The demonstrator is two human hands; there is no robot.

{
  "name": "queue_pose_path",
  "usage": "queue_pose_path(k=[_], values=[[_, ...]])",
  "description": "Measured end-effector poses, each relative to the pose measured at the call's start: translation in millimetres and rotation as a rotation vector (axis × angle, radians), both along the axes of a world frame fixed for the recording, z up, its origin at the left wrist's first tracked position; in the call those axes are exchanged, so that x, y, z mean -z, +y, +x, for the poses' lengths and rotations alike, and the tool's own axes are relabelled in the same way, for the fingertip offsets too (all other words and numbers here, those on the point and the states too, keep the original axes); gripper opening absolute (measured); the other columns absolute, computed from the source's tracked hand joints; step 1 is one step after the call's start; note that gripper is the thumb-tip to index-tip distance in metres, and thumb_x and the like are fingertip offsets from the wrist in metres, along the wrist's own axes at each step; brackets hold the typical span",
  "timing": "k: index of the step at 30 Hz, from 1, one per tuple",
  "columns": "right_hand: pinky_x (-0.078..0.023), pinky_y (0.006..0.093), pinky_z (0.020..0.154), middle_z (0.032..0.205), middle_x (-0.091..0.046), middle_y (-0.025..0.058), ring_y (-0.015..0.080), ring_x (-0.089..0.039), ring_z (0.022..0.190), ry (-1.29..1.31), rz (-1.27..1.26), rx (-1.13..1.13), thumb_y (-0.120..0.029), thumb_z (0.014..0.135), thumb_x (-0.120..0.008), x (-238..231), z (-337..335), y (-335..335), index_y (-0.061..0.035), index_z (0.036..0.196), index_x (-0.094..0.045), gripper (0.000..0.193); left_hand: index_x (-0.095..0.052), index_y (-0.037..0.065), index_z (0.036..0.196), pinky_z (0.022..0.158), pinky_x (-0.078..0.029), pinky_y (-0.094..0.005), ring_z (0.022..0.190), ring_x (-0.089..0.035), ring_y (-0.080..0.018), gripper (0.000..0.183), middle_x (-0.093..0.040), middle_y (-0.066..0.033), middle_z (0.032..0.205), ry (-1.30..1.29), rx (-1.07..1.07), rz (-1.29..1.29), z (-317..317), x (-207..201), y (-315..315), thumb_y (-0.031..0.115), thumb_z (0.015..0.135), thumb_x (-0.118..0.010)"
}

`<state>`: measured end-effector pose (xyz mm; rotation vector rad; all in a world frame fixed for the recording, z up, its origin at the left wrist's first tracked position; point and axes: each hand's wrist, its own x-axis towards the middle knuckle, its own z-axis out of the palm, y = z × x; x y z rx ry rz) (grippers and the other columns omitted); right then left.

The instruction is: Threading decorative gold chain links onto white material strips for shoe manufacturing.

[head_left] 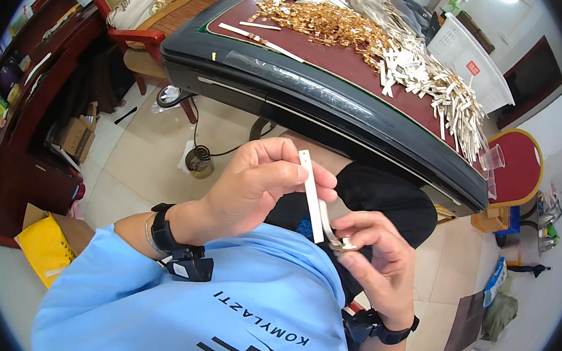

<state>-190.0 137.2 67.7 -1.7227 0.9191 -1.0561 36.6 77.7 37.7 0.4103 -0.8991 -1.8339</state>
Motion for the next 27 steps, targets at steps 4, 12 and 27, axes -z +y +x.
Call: queue_pose_path(k=[4, 12, 27], values=[[-0.05, 0.0304, 0.082, 0.098, -0.068, 0.015, 0.0182, -0.064, 0.09, -0.199, 0.225, 0.076, 0.001, 0.084, -0.069, -2, -7, 9, 0.0006, 0.09, -0.062, 0.01, -0.058, 0.003, 0.086, 0.086, -0.056, -0.0427, 0.093, -0.069, -0.029, 0.005, -0.068, -0.0204, 0.098, 0.015, 0.086, 0.101, 6, 0, 5, 0.007, 0.09, -0.059], [-0.052, 0.0288, 0.075, 0.084, -0.069, 0.0116, 0.0154, -0.065, 0.078, -0.197, 0.384, 0.095, 0.002, 0.086, -0.068, -4, -10, 16, 0.0023, 0.088, -0.061, 0.007, -0.06, 0.004, 0.085, 0.093, -0.052, -0.0435, 0.089, -0.07, -0.0271, 0.006, -0.068, -0.0172, 0.094, -0.047, 0.168, 0.147, 8, -4, 11, 0.008, 0.09, -0.062], [-0.05, 0.0249, 0.075, 0.084, -0.069, 0.0108, 0.0127, -0.065, 0.078, -0.181, 0.322, 0.075, 0.002, 0.085, -0.069, 4, -8, 16, 0.0019, 0.09, -0.061, 0.009, -0.061, 0.003, 0.084, 0.101, -0.047, -0.043, 0.088, -0.07, -0.0263, 0.006, -0.069, -0.0192, 0.093, -0.043, 0.311, 0.228, 5, 5, 15, 0.004, 0.089, -0.064]])
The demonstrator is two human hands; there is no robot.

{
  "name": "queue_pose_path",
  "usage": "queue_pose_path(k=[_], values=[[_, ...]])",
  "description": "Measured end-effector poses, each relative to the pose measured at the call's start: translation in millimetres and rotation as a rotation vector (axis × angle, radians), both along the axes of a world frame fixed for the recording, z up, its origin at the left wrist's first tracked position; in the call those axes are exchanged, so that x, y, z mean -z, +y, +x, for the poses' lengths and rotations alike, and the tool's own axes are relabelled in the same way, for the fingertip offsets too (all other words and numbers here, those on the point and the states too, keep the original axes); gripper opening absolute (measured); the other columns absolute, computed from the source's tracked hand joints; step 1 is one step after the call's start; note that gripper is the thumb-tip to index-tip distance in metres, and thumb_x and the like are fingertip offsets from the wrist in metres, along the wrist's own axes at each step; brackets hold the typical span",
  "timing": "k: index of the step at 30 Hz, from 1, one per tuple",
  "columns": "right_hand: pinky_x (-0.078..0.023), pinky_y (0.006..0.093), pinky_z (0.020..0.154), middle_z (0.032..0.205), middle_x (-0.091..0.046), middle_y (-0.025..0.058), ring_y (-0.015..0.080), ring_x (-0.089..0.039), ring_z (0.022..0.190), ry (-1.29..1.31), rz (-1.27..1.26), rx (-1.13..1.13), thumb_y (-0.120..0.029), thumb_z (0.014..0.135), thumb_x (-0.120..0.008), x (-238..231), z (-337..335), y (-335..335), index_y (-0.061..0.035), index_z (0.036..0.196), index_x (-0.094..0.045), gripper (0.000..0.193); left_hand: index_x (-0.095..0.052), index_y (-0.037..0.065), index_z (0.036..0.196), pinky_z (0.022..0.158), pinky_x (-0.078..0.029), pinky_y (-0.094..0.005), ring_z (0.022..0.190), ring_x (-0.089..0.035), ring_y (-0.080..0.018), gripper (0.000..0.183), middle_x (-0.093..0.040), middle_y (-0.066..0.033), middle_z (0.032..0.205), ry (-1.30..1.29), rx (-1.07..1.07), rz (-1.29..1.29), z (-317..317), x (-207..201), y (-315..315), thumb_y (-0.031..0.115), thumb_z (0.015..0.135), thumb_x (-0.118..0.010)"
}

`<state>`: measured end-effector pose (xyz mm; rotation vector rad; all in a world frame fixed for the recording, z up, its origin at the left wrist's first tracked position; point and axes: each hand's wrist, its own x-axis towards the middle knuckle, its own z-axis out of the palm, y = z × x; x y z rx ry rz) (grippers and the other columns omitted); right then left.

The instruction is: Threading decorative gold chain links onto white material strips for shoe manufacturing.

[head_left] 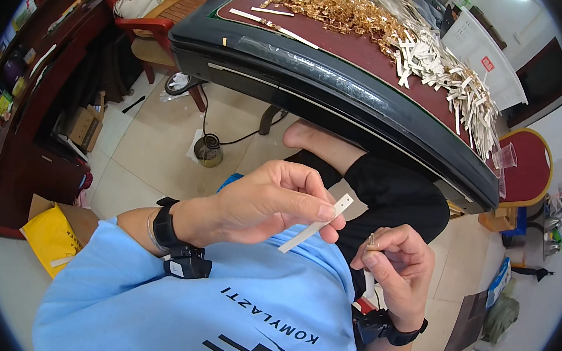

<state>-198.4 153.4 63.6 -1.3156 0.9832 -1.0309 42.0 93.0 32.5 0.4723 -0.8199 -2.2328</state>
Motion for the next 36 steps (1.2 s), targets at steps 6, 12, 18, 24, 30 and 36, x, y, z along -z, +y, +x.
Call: queue_pose_path(k=[6, 12, 18, 24, 30, 36], values=[[-0.047, 0.0242, 0.07, 0.081, -0.068, 0.0088, 0.0124, -0.061, 0.073, 0.085, -0.122, 0.061, 0.002, 0.081, -0.072, -2, 6, -6, 0.0032, 0.089, -0.066, 0.01, -0.063, 0.003, 0.086, 0.095, -0.05, -0.0404, 0.09, -0.068, -0.0268, 0.006, -0.069, -0.0172, 0.092, 0.099, 0.103, 0.175, -2, 7, -1, 0.006, 0.088, -0.068], [-0.044, 0.0269, 0.063, 0.079, -0.067, 0.0079, 0.0165, -0.058, 0.067, 0.324, -0.458, 0.021, 0.002, 0.074, -0.074, -9, 14, -12, 0.0003, 0.087, -0.069, 0.014, -0.063, 0.002, 0.087, 0.091, -0.052, -0.0373, 0.082, -0.068, -0.0213, 0.008, -0.068, -0.0143, 0.089, 0.154, 0.171, 0.236, -4, 8, 0, 0.003, 0.085, -0.071], [-0.04, 0.029, 0.056, 0.074, -0.063, 0.0067, 0.0188, -0.054, 0.063, 0.522, -0.696, 0.076, 0.003, 0.067, -0.077, -12, 19, -13, -0.0042, 0.087, -0.071, 0.022, -0.061, -0.001, 0.086, 0.077, -0.053, -0.0302, 0.084, -0.066, -0.0203, 0.007, -0.067, -0.0158, 0.092, 0.024, 0.081, 0.055, -3, 3, 2, 0.0, 0.086, -0.068], [-0.039, 0.0293, 0.053, 0.072, -0.061, 0.0052, 0.019, -0.052, 0.061, 0.616, -0.765, 0.112, 0.002, 0.067, -0.079, -11, 21, -14, -0.0048, 0.09, -0.071, 0.025, -0.065, -0.004, 0.095, 0.07, -0.052, -0.0255, 0.078, -0.064, -0.0135, 0.012, -0.067, -0.0123, 0.093, -0.169, -0.021, -0.128, -3, -9, 5, 0.002, 0.086, -0.071], [-0.037, 0.0293, 0.052, 0.07, -0.059, 0.0051, 0.0194, -0.051, 0.06, 0.712, -0.847, 0.137, 0.002, 0.067, -0.079, -13, 25, -13, -0.0047, 0.09, -0.071, 0.025, -0.067, -0.004, 0.094, 0.069, -0.05, -0.0242, 0.078, -0.062, -0.0119, 0.01, -0.065, -0.0088, 0.092, -0.295, -0.099, -0.318, -2, -10, 7, 0.002, 0.086, -0.071], [-0.036, 0.0295, 0.05, 0.067, -0.057, 0.0045, 0.0192, -0.049, 0.057, 0.804, -0.899, 0.189, 0.002, 0.066, -0.079, -14, 30, -8, -0.004, 0.091, -0.07, 0.027, -0.067, -0.003, 0.092, 0.069, -0.051, -0.0233, 0.077, -0.063, -0.0125, 0.009, -0.064, -0.0099, 0.09, -0.491, -0.329, -0.855, -5, -7, 9, -0.003, 0.083, -0.069]])
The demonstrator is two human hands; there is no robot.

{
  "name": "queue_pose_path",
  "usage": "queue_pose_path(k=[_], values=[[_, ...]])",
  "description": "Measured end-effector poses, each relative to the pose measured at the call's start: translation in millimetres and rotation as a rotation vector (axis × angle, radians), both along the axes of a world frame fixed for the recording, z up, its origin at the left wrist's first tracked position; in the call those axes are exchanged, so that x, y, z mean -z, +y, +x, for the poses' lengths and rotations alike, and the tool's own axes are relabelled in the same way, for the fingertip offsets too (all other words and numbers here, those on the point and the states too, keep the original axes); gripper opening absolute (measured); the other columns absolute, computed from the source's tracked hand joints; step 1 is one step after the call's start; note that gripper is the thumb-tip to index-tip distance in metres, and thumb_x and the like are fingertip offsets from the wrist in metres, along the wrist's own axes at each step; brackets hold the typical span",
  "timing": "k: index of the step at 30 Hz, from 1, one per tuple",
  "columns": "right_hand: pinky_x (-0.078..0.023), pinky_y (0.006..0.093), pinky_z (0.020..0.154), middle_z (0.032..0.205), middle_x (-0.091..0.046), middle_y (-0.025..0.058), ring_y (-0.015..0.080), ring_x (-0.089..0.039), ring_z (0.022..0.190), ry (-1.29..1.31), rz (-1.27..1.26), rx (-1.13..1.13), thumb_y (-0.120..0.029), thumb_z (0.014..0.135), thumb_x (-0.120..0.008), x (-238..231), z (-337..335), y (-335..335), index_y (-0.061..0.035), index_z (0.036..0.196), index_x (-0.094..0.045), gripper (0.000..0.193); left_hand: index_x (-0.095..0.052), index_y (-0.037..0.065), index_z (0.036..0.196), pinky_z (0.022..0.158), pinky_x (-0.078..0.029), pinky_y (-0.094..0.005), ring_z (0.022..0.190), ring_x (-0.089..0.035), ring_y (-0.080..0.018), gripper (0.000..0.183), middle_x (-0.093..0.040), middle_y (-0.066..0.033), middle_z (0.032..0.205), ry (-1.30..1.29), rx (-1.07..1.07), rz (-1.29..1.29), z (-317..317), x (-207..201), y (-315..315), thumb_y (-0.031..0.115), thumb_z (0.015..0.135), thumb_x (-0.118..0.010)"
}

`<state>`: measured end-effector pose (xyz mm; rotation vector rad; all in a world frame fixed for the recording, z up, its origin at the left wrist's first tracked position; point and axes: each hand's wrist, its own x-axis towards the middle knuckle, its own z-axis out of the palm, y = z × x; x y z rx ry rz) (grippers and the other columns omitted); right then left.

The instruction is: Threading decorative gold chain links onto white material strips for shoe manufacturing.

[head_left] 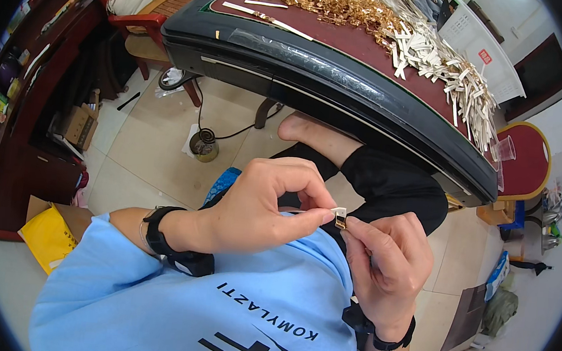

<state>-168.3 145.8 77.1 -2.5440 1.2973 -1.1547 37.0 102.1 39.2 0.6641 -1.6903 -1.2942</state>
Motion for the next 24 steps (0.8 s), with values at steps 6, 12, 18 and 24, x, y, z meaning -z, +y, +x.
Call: queue_pose_path(k=[6, 12, 18, 24], values=[[-0.036, 0.0297, 0.05, 0.066, -0.056, 0.0045, 0.0191, -0.049, 0.056, 0.031, -0.025, 0.057, 0.003, 0.066, -0.079, -2, 9, 4, -0.0027, 0.089, -0.07, 0.026, -0.067, -0.003, 0.09, 0.063, -0.055, -0.0224, 0.076, -0.065, -0.0142, 0.013, -0.064, -0.0126, 0.086, -0.049, -0.12, -0.224, -4, -1, 4, -0.009, 0.078, -0.069], [-0.037, 0.0288, 0.048, 0.066, -0.056, 0.0056, 0.0197, -0.051, 0.054, -0.15, 0.001, 0.06, 0.006, 0.065, -0.078, 8, 14, 6, -0.0021, 0.086, -0.069, 0.024, -0.066, -0.004, 0.088, 0.061, -0.052, -0.0227, 0.075, -0.064, -0.0137, 0.012, -0.064, -0.0135, 0.086, 0.056, -0.12, -0.193, -5, 1, 3, -0.01, 0.078, -0.067], [-0.036, 0.0287, 0.047, 0.065, -0.054, 0.0051, 0.0192, -0.049, 0.052, -0.073, -0.113, 0.077, 0.006, 0.066, -0.078, 19, 16, 0, -0.0018, 0.085, -0.068, 0.023, -0.067, -0.004, 0.087, 0.062, -0.047, -0.0228, 0.074, -0.062, -0.013, 0.009, -0.065, -0.0114, 0.086, 0.004, -0.124, -0.164, -4, 0, 0, -0.008, 0.079, -0.066], [-0.034, 0.029, 0.047, 0.065, -0.053, 0.0041, 0.0179, -0.049, 0.053, -0.009, -0.158, -0.005, 0.002, 0.068, -0.079, 18, 5, -8, -0.0019, 0.089, -0.069, 0.024, -0.068, -0.003, 0.089, 0.062, -0.046, -0.0229, 0.074, -0.061, -0.0111, 0.007, -0.065, -0.0083, 0.086, -0.031, -0.031, -0.139, 0, 1, -11, -0.004, 0.082, -0.067]])
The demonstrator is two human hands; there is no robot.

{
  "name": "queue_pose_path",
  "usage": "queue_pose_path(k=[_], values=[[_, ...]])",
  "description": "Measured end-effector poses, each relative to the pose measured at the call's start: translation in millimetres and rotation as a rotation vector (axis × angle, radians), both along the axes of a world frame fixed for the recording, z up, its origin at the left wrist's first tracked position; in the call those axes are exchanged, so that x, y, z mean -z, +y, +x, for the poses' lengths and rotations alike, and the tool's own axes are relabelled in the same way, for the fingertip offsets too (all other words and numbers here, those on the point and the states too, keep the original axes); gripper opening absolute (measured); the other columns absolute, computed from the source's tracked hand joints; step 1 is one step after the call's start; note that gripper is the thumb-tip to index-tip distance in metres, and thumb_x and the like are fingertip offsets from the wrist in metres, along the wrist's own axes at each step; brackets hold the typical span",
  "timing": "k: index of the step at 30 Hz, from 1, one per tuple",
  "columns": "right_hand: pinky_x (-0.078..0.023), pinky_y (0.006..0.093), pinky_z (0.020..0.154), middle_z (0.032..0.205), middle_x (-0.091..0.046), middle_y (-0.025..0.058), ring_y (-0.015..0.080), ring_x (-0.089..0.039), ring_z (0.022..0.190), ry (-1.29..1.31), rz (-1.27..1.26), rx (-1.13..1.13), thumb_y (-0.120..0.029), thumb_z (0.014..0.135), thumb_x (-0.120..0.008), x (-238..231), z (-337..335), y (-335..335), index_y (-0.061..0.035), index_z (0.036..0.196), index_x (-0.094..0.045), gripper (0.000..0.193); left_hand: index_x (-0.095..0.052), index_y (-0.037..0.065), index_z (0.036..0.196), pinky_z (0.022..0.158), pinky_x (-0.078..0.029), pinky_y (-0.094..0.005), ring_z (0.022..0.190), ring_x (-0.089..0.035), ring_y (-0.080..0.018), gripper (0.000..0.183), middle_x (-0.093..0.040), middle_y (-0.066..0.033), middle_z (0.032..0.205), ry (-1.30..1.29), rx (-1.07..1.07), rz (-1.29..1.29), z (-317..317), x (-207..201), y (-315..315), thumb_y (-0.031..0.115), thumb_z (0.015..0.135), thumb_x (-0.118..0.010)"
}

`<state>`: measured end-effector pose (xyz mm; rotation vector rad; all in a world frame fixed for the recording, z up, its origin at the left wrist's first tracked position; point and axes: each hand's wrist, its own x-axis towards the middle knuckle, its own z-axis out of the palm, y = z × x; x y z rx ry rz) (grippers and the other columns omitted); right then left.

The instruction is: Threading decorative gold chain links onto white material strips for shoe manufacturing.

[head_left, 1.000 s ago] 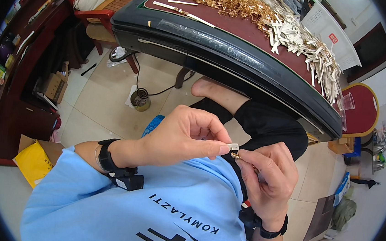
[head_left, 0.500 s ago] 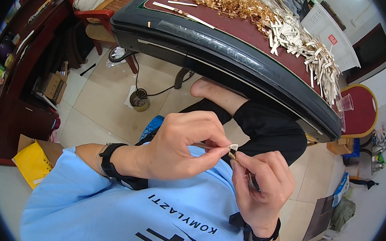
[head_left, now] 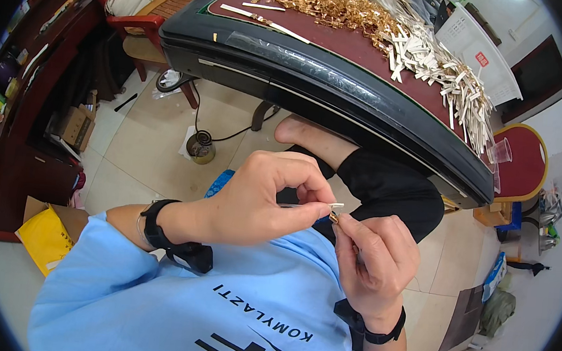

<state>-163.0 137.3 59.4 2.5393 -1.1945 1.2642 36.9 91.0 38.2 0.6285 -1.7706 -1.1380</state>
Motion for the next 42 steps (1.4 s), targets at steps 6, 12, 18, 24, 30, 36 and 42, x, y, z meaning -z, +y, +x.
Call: queue_pose_path(k=[6, 12, 18, 24, 30, 36, 42], values=[[-0.034, 0.0296, 0.047, 0.065, -0.054, 0.0038, 0.0178, -0.049, 0.053, -0.005, -0.02, -0.036, 0.002, 0.07, -0.077, 0, -3, -6, -0.0026, 0.09, -0.069, 0.022, -0.069, -0.004, 0.094, 0.062, -0.048, -0.0218, 0.074, -0.061, -0.0098, 0.009, -0.065, -0.0093, 0.089, 0.022, 0.094, 0.17, 2, -4, -3, -0.003, 0.085, -0.067], [-0.034, 0.0292, 0.048, 0.065, -0.055, 0.0033, 0.018, -0.05, 0.053, -0.024, 0.011, -0.063, 0.002, 0.068, -0.076, -2, -4, -8, -0.0043, 0.09, -0.07, 0.024, -0.069, -0.006, 0.095, 0.063, -0.051, -0.021, 0.075, -0.062, -0.0104, 0.009, -0.064, -0.0103, 0.092, 0.128, 0.144, 0.341, 0, 0, -2, -0.004, 0.087, -0.066], [-0.038, 0.0283, 0.049, 0.066, -0.056, 0.0042, 0.018, -0.053, 0.055, -0.15, 0.196, -0.039, 0.004, 0.067, -0.077, -4, 0, -4, -0.0043, 0.087, -0.07, 0.023, -0.068, -0.006, 0.096, 0.064, -0.051, -0.0214, 0.075, -0.062, -0.0107, 0.009, -0.063, -0.0101, 0.093, 0.122, 0.185, 0.328, 2, 1, -5, -0.003, 0.088, -0.066], [-0.041, 0.0261, 0.049, 0.07, -0.059, 0.0062, 0.016, -0.055, 0.057, -0.254, 0.308, -0.069, 0.006, 0.069, -0.076, -5, -3, -4, -0.0018, 0.086, -0.07, 0.02, -0.067, -0.006, 0.095, 0.065, -0.05, -0.0218, 0.077, -0.061, -0.0105, 0.009, -0.062, -0.0096, 0.095, 0.171, 0.247, 0.386, 5, -1, -10, -0.004, 0.086, -0.066], [-0.043, 0.0255, 0.05, 0.074, -0.062, 0.0084, 0.0143, -0.057, 0.061, -0.351, 0.445, -0.094, 0.006, 0.073, -0.075, -7, -2, -4, 0.0004, 0.092, -0.071, 0.02, -0.067, -0.005, 0.095, 0.066, -0.049, -0.0228, 0.079, -0.06, -0.0105, 0.01, -0.063, -0.0092, 0.095, 0.131, 0.25, 0.317, 5, 0, -11, -0.005, 0.085, -0.066], [-0.041, 0.0231, 0.048, 0.075, -0.062, 0.0085, 0.0124, -0.056, 0.059, -0.381, 0.508, -0.076, 0.007, 0.077, -0.073, -7, -1, -2, 0.0008, 0.1, -0.071, 0.024, -0.068, -0.005, 0.094, 0.065, -0.049, -0.023, 0.076, -0.061, -0.0107, 0.009, -0.065, -0.0097, 0.09, 0.022, 0.179, 0.089, 6, -4, -13, -0.003, 0.085, -0.068], [-0.042, 0.0241, 0.047, 0.075, -0.062, 0.0087, 0.013, -0.056, 0.056, -0.279, 0.312, -0.028, 0.008, 0.078, -0.072, -3, 0, -8, 0.0018, 0.098, -0.069, 0.021, -0.068, -0.004, 0.088, 0.064, -0.05, -0.0239, 0.074, -0.063, -0.0117, 0.01, -0.066, -0.0116, 0.088, 0.169, 0.049, 0.4, -6, -10, -2, -0.001, 0.081, -0.074]])
